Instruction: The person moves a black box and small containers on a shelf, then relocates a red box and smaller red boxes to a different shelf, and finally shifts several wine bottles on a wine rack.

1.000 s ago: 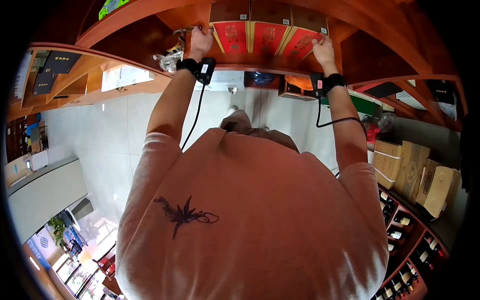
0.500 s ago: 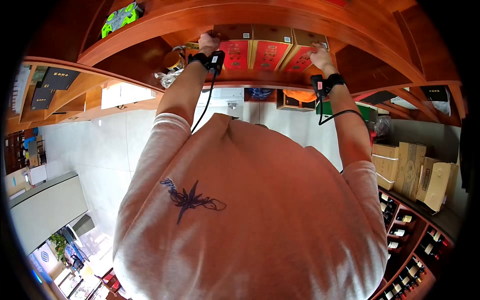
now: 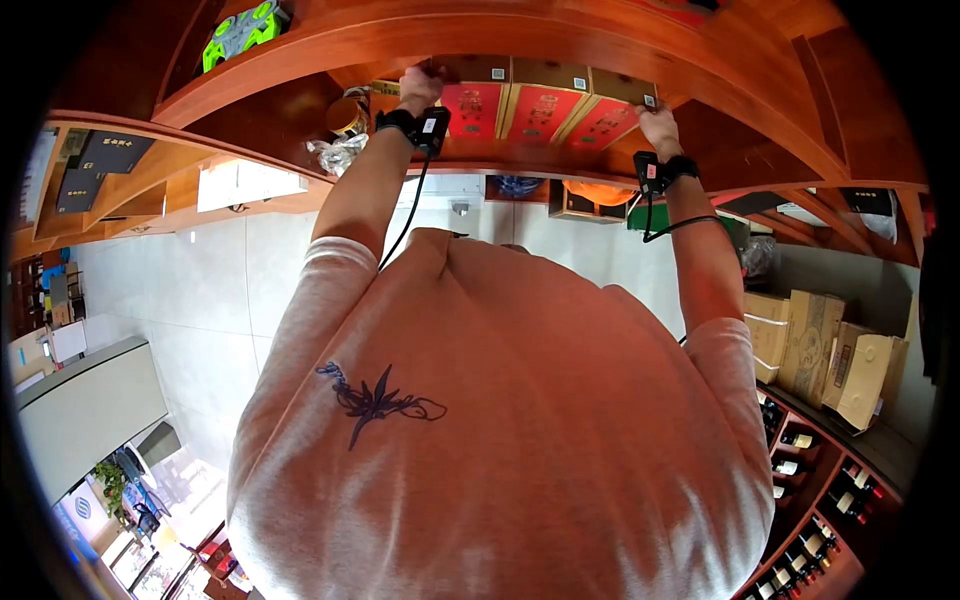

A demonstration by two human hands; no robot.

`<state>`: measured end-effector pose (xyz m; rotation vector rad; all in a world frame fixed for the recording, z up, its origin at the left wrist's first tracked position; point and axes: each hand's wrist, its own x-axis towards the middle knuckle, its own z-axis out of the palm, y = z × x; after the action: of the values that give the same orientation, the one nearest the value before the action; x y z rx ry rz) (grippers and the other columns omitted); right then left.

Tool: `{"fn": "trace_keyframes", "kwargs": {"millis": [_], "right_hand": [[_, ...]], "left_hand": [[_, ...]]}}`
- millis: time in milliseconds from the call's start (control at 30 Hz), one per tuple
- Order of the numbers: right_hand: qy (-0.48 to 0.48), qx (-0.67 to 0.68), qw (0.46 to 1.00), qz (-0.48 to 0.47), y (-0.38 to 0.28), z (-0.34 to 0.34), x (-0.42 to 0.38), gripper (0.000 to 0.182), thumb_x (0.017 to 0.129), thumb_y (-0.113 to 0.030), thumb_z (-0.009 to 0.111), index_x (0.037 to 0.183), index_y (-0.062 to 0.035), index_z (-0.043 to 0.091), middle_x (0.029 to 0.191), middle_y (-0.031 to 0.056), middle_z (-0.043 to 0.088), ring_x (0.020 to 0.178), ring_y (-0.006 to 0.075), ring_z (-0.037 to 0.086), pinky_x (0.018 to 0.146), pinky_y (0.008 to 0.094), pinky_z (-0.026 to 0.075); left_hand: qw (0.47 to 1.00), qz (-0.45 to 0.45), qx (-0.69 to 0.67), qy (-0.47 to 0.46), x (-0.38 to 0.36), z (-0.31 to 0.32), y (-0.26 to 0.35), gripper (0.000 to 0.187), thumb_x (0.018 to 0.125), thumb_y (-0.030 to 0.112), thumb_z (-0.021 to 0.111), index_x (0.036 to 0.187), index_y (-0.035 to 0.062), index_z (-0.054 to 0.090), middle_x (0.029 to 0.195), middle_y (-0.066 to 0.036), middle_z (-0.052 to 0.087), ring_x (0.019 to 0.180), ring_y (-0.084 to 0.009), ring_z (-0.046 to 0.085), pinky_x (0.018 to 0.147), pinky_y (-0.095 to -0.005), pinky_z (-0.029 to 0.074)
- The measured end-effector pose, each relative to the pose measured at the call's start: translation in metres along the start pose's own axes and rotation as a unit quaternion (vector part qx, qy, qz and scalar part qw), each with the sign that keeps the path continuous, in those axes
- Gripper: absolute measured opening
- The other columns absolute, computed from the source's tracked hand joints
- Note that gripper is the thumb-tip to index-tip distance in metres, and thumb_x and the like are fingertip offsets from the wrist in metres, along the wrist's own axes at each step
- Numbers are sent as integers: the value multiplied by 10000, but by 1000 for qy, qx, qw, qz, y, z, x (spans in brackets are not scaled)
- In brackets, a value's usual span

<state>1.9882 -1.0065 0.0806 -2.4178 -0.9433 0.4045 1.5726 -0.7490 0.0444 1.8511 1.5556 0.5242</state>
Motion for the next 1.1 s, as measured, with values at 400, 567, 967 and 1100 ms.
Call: {"fn": "trace_keyframes", "kwargs": {"millis": [400, 567, 967, 1100], "right_hand": [[59, -121, 982, -133, 4, 17, 11, 739, 882, -474, 733, 1454, -51, 533, 1396, 231, 632, 1354, 390, 552, 1119, 479, 443], [-136, -283, 943, -114, -97, -27, -24, 877, 835, -556, 789, 1490, -59, 484, 1517, 244, 521, 1431, 399, 463, 1147, 551, 411], [-214, -225, 930, -198, -50, -12, 11, 859, 834, -599, 781, 1484, -92, 538, 1523, 219, 534, 1420, 388, 485, 1160, 518, 394], [-217, -188, 937, -198, -37, -14, 9, 854, 828, -602, 785, 1474, -95, 552, 1515, 215, 542, 1416, 385, 491, 1160, 517, 393]], "left_hand": [[933, 268, 216, 107, 0, 38, -8, 677, 911, 490, 737, 1454, 124, 565, 1347, -186, 656, 1235, -439, 587, 1117, -510, 429], [907, 293, 285, -98, -57, -1, 90, 906, 844, 524, 790, 1528, 69, 406, 1548, -217, 467, 1430, -415, 451, 1136, -552, 408], [867, 307, 190, -343, -18, 21, 89, 652, 926, 442, 753, 1431, 90, 536, 1360, -184, 634, 1281, -360, 597, 1074, -523, 476], [862, 332, 192, -332, -23, 20, 83, 630, 931, 444, 749, 1415, 92, 552, 1338, -177, 649, 1262, -353, 610, 1067, -517, 485]]}}
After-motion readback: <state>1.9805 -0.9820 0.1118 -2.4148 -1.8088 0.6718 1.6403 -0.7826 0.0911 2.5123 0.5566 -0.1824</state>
